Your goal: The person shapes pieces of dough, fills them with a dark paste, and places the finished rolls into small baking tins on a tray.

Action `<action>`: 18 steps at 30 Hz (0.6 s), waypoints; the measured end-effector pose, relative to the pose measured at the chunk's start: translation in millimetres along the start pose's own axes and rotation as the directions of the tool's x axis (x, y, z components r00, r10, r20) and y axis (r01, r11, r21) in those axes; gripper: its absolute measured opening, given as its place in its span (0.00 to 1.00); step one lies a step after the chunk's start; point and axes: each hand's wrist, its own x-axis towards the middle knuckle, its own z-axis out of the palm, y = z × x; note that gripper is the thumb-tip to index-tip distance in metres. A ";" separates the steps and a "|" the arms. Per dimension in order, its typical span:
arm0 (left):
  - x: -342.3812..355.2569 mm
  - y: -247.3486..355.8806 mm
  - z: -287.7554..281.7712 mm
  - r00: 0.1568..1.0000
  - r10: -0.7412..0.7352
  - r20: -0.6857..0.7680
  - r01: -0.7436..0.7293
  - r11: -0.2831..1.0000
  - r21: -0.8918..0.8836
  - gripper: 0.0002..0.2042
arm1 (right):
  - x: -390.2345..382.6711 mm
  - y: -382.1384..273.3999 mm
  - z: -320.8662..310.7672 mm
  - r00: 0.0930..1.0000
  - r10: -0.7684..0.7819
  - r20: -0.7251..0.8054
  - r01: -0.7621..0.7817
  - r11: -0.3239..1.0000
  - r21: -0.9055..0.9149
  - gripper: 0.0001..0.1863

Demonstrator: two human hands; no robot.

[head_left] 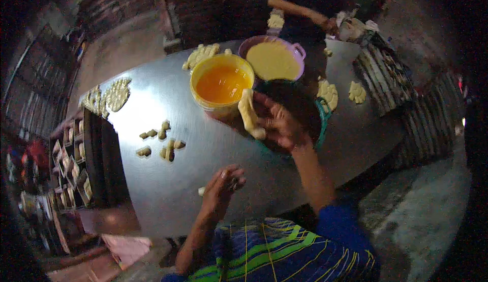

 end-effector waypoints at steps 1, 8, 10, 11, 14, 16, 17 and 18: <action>1.0 3.9 6.6 1.000 0.011 0.025 -0.011 1.000 -0.013 0.22 | -11.4 22.2 26.6 1.000 0.000 -0.012 0.000 1.000 0.001 0.33; -47.6 20.4 -2.1 1.000 -0.021 -0.013 0.020 0.997 -0.079 0.14 | -73.3 102.4 102.0 0.988 0.045 -0.146 -0.038 0.998 0.055 0.36; -57.9 14.5 -24.2 0.999 -0.026 -0.026 0.024 0.997 -0.076 0.14 | -76.0 123.9 110.8 0.985 0.074 -0.154 -0.060 0.994 0.095 0.36; -61.0 12.6 -33.6 0.999 -0.020 -0.035 0.018 0.997 -0.072 0.13 | -74.9 133.8 113.3 0.984 0.076 -0.159 -0.062 0.994 0.094 0.36; -68.3 11.6 -56.0 0.996 0.084 -0.002 -0.082 0.968 -0.237 0.12 | -74.9 160.3 125.4 0.970 0.024 -0.243 0.002 0.994 0.108 0.35; -78.9 26.1 -62.1 0.999 0.047 -0.026 -0.052 0.962 -0.268 0.09 | -76.6 177.4 130.8 0.946 0.002 -0.323 0.032 0.994 0.101 0.31; -84.2 33.6 -65.6 0.999 0.029 -0.038 -0.039 0.959 -0.282 0.08 | -76.9 185.7 133.4 0.932 0.009 -0.362 0.027 0.995 0.094 0.28; -84.1 32.7 -75.8 0.971 0.229 -0.071 -0.222 0.971 0.088 0.08 | -75.4 191.8 136.6 0.916 0.015 -0.400 0.021 0.996 0.086 0.25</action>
